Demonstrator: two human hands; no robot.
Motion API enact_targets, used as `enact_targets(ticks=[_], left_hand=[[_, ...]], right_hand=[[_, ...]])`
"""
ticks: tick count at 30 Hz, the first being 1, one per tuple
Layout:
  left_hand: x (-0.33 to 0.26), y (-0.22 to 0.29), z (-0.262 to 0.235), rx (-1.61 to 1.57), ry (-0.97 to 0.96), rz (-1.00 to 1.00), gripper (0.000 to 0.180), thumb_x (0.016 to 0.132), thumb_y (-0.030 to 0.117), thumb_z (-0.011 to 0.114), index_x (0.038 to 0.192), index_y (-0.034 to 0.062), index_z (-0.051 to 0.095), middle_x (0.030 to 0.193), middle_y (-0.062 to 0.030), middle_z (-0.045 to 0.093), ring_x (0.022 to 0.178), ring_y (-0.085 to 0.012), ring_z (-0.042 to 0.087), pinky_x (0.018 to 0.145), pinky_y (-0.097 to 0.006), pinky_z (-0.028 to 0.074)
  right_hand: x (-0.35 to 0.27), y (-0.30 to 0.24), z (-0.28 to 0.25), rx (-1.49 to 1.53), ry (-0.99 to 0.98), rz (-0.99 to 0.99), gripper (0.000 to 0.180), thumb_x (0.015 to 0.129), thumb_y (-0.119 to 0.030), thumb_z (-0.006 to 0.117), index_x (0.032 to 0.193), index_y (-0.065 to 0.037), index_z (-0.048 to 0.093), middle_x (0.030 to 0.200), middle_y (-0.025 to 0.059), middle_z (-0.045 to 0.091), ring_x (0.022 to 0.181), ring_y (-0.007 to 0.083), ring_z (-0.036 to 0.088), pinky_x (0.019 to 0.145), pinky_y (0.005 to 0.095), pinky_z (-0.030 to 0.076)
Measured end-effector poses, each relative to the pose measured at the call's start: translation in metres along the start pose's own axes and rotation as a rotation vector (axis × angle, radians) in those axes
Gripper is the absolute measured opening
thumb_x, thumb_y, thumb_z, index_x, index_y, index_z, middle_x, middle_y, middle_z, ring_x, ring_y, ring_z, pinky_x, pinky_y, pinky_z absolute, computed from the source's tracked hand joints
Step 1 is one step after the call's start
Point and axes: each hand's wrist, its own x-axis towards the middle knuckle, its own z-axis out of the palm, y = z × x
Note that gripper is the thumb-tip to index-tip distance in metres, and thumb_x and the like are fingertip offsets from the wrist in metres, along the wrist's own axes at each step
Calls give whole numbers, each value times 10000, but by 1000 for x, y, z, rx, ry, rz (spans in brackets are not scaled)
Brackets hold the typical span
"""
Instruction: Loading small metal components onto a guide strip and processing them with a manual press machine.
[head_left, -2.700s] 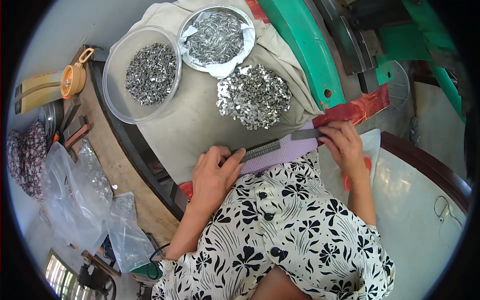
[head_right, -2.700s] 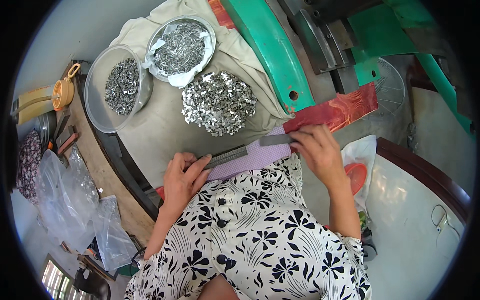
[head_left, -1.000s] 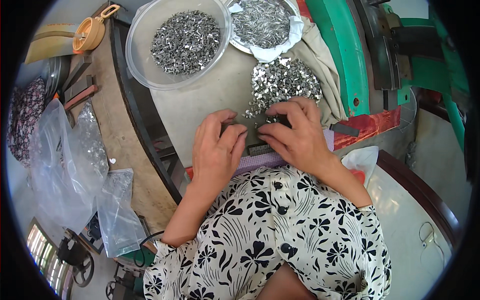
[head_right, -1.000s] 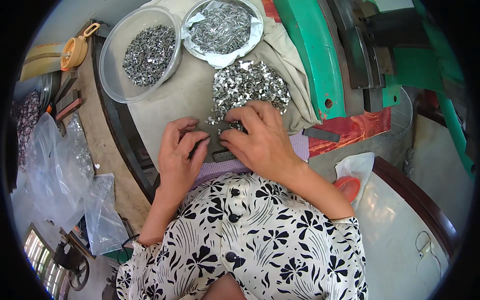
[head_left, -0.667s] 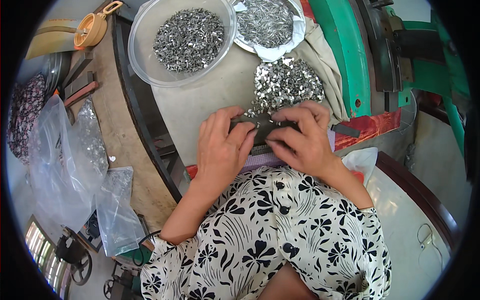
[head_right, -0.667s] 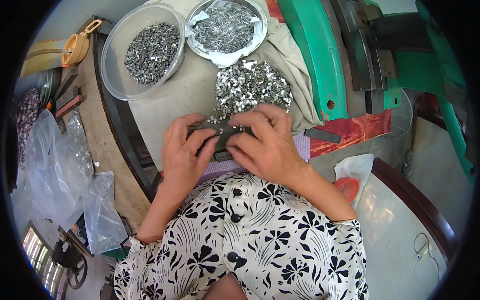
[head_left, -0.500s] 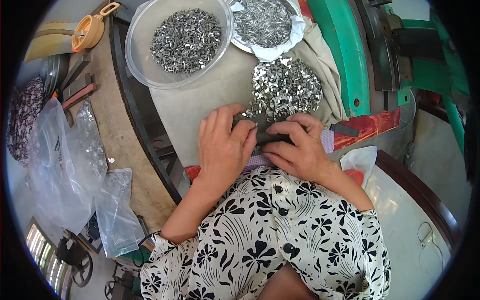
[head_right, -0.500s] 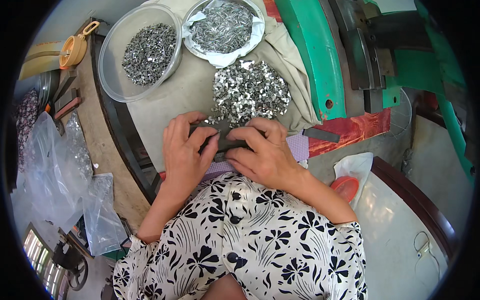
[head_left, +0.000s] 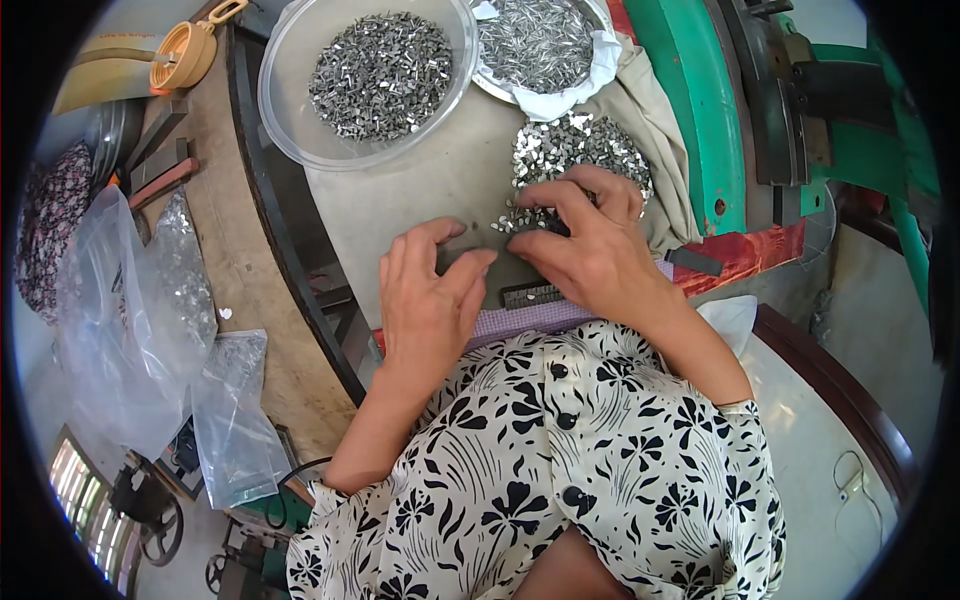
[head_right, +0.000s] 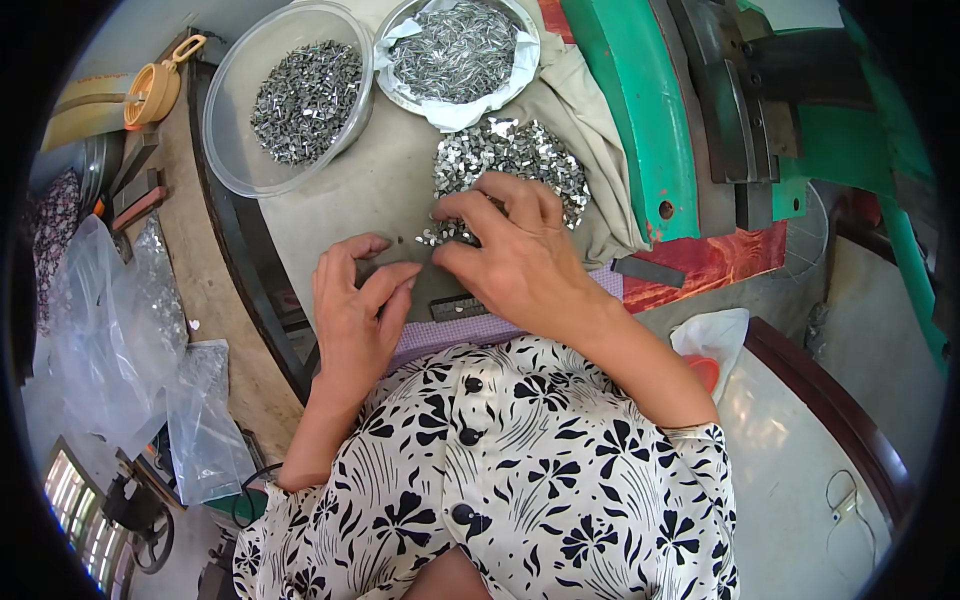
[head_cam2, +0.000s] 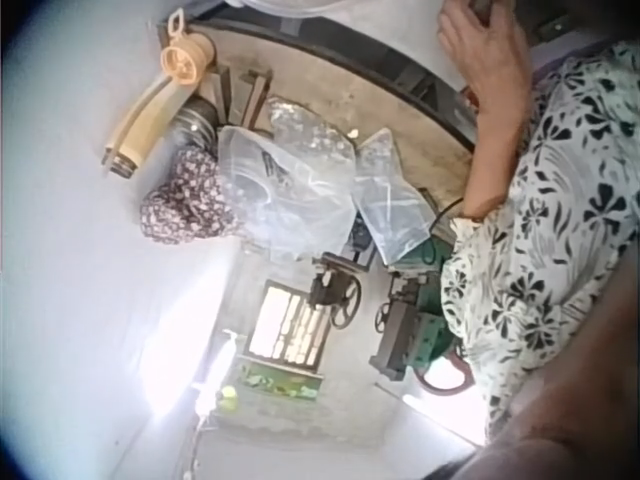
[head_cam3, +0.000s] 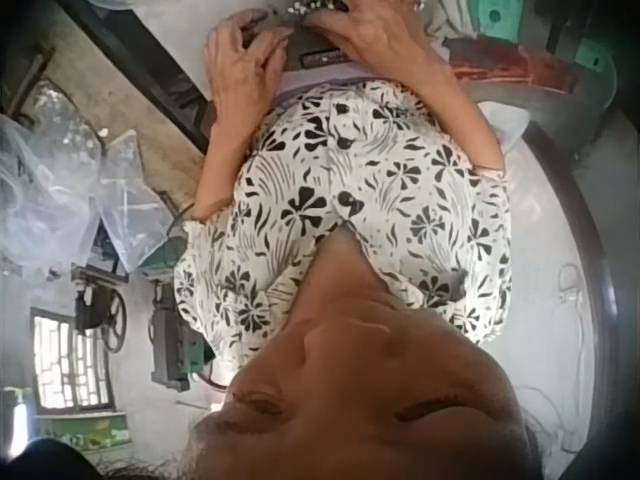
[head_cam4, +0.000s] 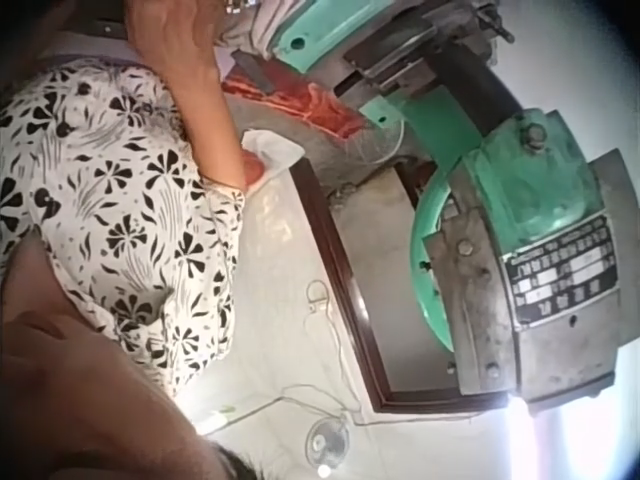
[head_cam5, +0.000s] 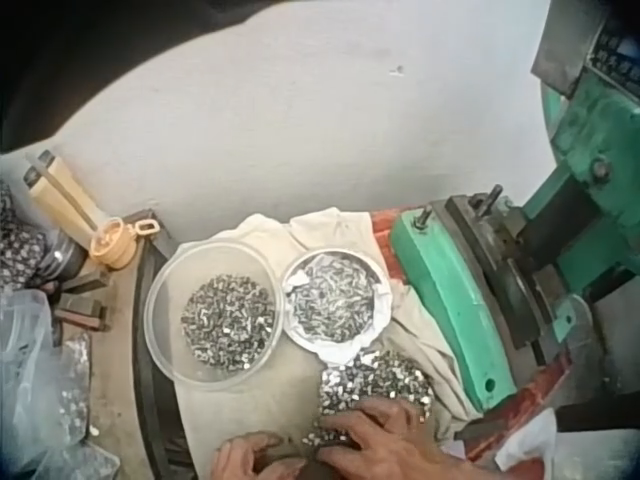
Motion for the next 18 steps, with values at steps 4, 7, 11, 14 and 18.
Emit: enact_targets(ticks=[4,7,11,14,18], left_hand=[[-1,-3,-2,11,1,28,226,737,39,752,949,99,704,1125,-88,595,1009,-277,569,805,-387,423],[-1,-4,-3,-44,10,7,222,735,31,755,942,76,691,1120,-90,598,1010,-282,576,822,-389,439],[-4,-9,-6,-182,28,-61,226,725,-26,739,928,39,665,1127,-101,605,1009,-301,595,842,-388,482],[-5,-9,-10,-225,-7,-100,213,764,-78,697,954,8,656,1159,-138,609,1056,-289,622,885,-345,505],[-7,-11,-9,-243,17,-92,208,774,-83,687,958,7,650,1156,-140,614,1044,-280,630,879,-342,508]], right_hand=[[11,-3,-1,17,-23,-3,107,710,-169,736,795,-129,686,1165,-2,592,1168,284,464,980,445,320],[8,-3,-1,34,2,4,137,700,-171,756,790,-118,668,1165,-2,594,1165,281,467,975,445,317],[-10,-6,-13,53,7,17,144,694,-186,766,793,-147,669,1151,-28,614,1137,272,478,948,434,310],[-31,-9,-15,57,18,46,140,696,-200,776,797,-168,686,1137,-48,625,1110,259,485,930,424,308],[-41,-12,-17,0,11,41,204,650,-230,822,832,-184,742,1094,-36,641,1056,262,490,923,384,310]])
